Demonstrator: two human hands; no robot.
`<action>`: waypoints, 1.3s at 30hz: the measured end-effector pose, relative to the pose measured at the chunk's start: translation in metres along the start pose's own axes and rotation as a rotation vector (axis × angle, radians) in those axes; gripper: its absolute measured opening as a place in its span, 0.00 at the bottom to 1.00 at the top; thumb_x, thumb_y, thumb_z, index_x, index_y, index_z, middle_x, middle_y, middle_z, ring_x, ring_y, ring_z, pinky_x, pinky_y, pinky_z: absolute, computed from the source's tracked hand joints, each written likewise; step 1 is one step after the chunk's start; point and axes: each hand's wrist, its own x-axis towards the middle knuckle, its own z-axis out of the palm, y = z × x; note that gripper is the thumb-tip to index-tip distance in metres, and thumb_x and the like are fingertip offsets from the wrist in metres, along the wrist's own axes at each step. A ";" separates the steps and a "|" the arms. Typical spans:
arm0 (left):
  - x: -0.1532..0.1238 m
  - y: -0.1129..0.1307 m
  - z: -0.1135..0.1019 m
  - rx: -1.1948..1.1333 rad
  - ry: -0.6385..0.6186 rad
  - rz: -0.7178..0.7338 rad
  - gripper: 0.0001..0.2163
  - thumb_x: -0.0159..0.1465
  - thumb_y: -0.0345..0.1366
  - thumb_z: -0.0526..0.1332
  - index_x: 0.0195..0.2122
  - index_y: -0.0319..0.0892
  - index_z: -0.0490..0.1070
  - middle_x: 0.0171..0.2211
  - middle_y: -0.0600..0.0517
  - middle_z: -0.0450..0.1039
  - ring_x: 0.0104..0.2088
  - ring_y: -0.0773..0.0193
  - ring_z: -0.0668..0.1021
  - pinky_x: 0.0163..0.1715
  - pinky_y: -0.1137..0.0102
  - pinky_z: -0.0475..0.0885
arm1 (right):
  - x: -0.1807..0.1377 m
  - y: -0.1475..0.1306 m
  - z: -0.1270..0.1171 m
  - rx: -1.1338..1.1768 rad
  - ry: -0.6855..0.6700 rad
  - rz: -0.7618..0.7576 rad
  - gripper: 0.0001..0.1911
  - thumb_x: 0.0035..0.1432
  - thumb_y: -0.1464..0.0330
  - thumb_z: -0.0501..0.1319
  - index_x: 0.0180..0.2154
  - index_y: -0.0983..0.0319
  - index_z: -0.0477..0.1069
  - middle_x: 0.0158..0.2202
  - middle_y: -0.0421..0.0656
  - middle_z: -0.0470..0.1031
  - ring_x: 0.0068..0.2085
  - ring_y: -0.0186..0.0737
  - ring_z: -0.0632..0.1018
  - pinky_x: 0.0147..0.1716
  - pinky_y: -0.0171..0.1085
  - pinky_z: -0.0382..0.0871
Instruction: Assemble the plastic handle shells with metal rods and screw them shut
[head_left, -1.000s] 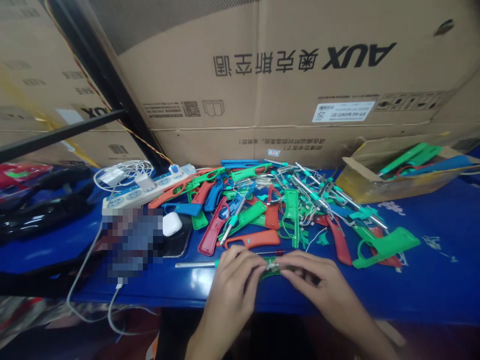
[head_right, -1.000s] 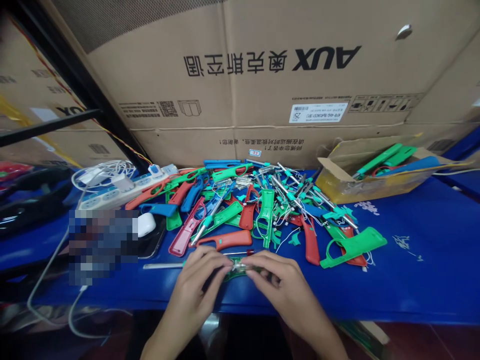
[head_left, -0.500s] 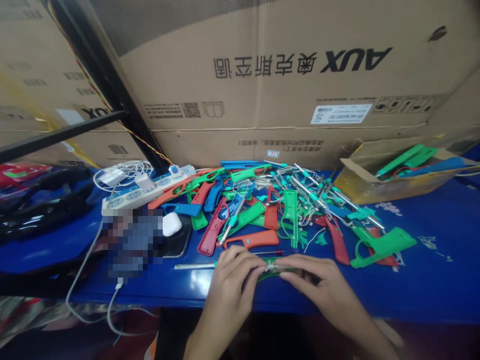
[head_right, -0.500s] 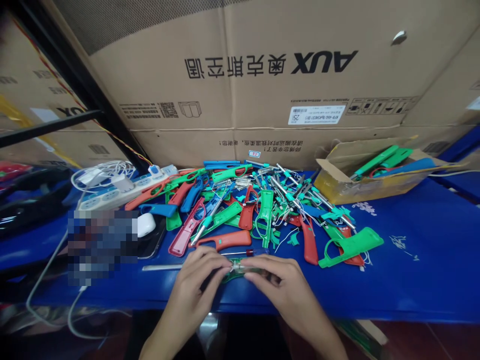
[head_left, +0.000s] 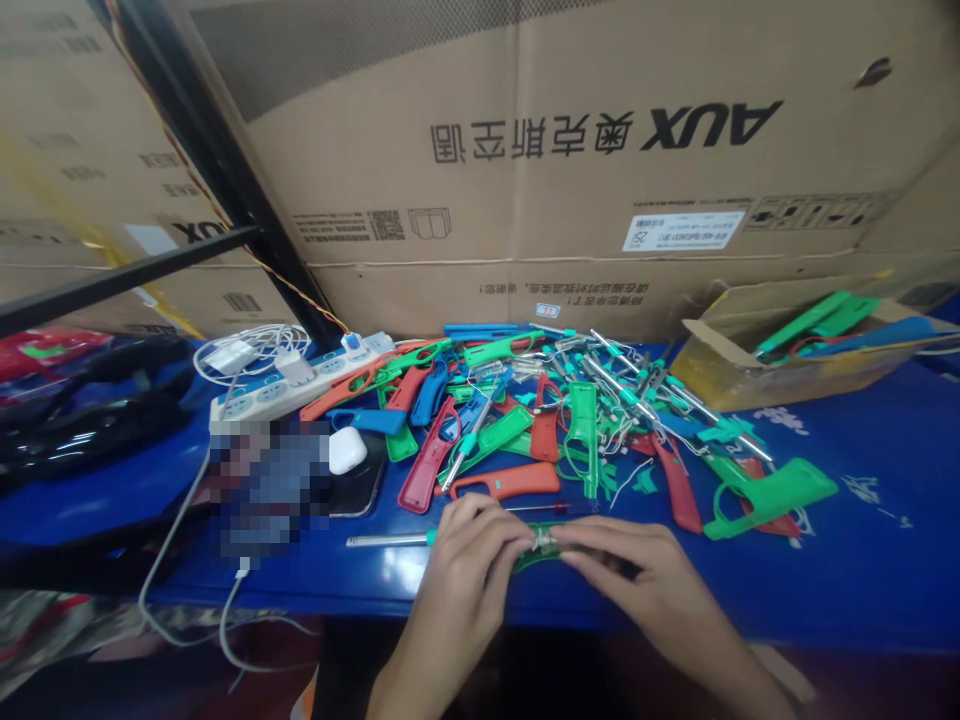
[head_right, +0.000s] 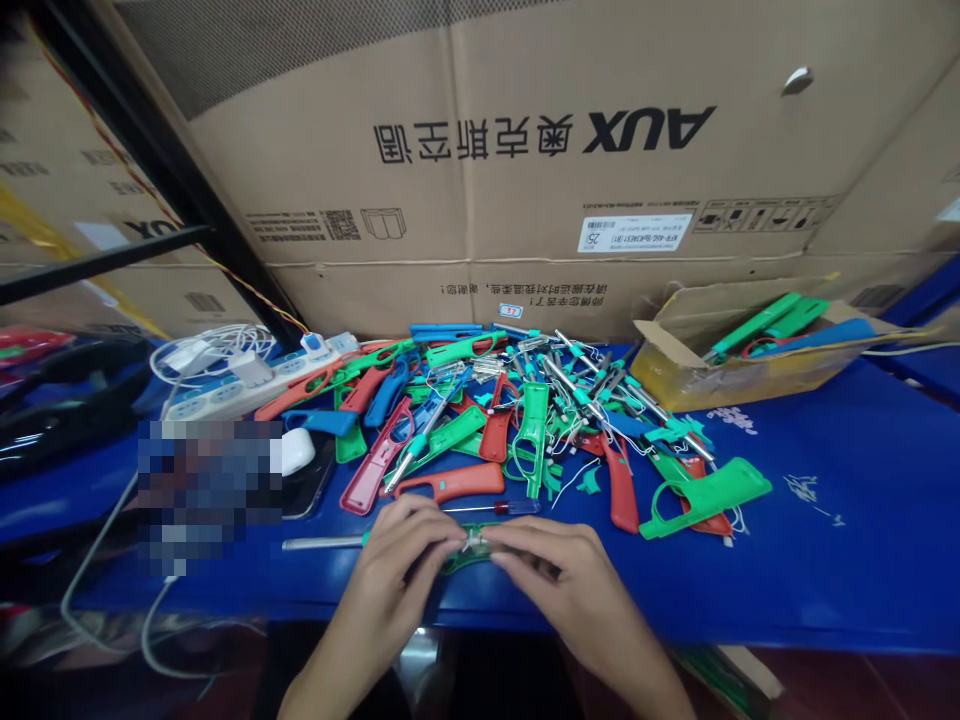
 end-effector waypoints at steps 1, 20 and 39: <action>0.000 0.000 0.000 -0.001 0.001 -0.001 0.08 0.71 0.24 0.59 0.42 0.44 0.73 0.38 0.53 0.79 0.43 0.61 0.74 0.46 0.64 0.66 | 0.000 0.000 0.000 -0.003 0.003 -0.004 0.16 0.68 0.68 0.65 0.53 0.44 0.80 0.47 0.36 0.83 0.45 0.36 0.83 0.48 0.33 0.77; 0.004 0.005 -0.003 -0.018 0.013 -0.023 0.05 0.71 0.31 0.63 0.45 0.46 0.77 0.40 0.52 0.81 0.43 0.59 0.76 0.46 0.64 0.69 | -0.002 -0.001 0.000 -0.036 0.012 0.054 0.13 0.68 0.62 0.64 0.53 0.48 0.80 0.45 0.39 0.83 0.43 0.40 0.82 0.39 0.34 0.77; 0.005 0.001 0.000 -0.006 0.047 0.016 0.04 0.68 0.31 0.66 0.42 0.45 0.79 0.37 0.53 0.83 0.40 0.60 0.77 0.45 0.62 0.72 | -0.001 -0.003 0.001 -0.046 0.016 0.037 0.11 0.69 0.62 0.63 0.50 0.53 0.81 0.42 0.40 0.81 0.38 0.38 0.80 0.36 0.35 0.75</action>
